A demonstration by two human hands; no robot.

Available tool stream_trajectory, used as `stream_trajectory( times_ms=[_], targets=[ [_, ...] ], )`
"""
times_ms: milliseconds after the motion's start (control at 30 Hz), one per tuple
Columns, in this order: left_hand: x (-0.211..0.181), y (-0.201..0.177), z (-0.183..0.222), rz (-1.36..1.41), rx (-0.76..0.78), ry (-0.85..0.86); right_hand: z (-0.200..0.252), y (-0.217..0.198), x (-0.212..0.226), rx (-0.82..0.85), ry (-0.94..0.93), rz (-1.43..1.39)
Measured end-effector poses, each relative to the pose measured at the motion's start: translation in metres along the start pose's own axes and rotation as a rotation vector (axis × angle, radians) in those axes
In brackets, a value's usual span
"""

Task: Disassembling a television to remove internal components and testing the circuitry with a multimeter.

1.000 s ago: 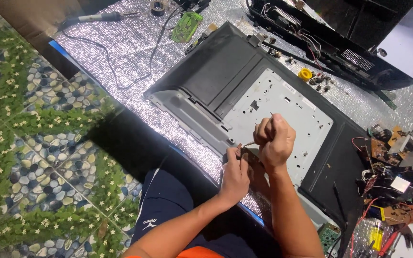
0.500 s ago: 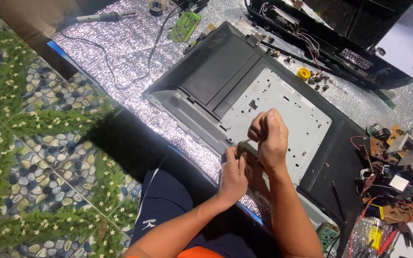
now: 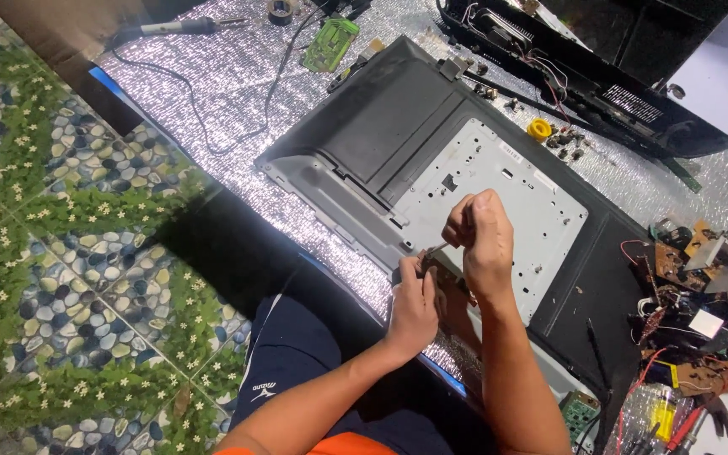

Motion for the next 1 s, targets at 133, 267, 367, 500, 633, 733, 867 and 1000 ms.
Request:
stream_trajectory(
  times_ms=[133,267,367,500,633,733,867,1000],
  targets=[
    [-0.009,-0.002,-0.002,-0.023,-0.004,0.015,0.000,-0.002,-0.003,0.016,0.001,0.005],
    [-0.007,-0.005,-0.002,0.019,-0.004,0.012,0.000,0.001,0.002,0.055,-0.023,0.057],
    [-0.012,-0.008,-0.004,0.072,0.000,0.002,0.002,0.003,0.009,0.118,-0.033,0.125],
    [-0.009,-0.007,-0.002,0.036,0.002,0.014,0.003,-0.002,0.010,0.154,-0.039,0.160],
    [-0.030,-0.014,0.008,-0.040,0.077,0.054,0.002,-0.008,0.007,0.134,-0.018,0.110],
    [-0.029,-0.016,0.014,-0.104,0.093,0.130,0.003,-0.006,0.011,0.166,0.000,0.153],
    [-0.049,-0.029,-0.001,-0.160,0.013,0.214,0.007,-0.005,0.028,0.235,-0.003,0.474],
    [-0.065,-0.040,-0.020,-0.228,-0.138,0.313,0.006,-0.020,0.036,0.209,0.010,0.882]
  ],
)
Point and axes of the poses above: each hand's wrist, its own z-axis away from the middle knuckle, its own y-axis out of the palm, x = y × z, the point moved 7 cm from there along -z, towards the middle knuckle, and after that the axes turned 11 degrees about -x, right-handed, at the moved point
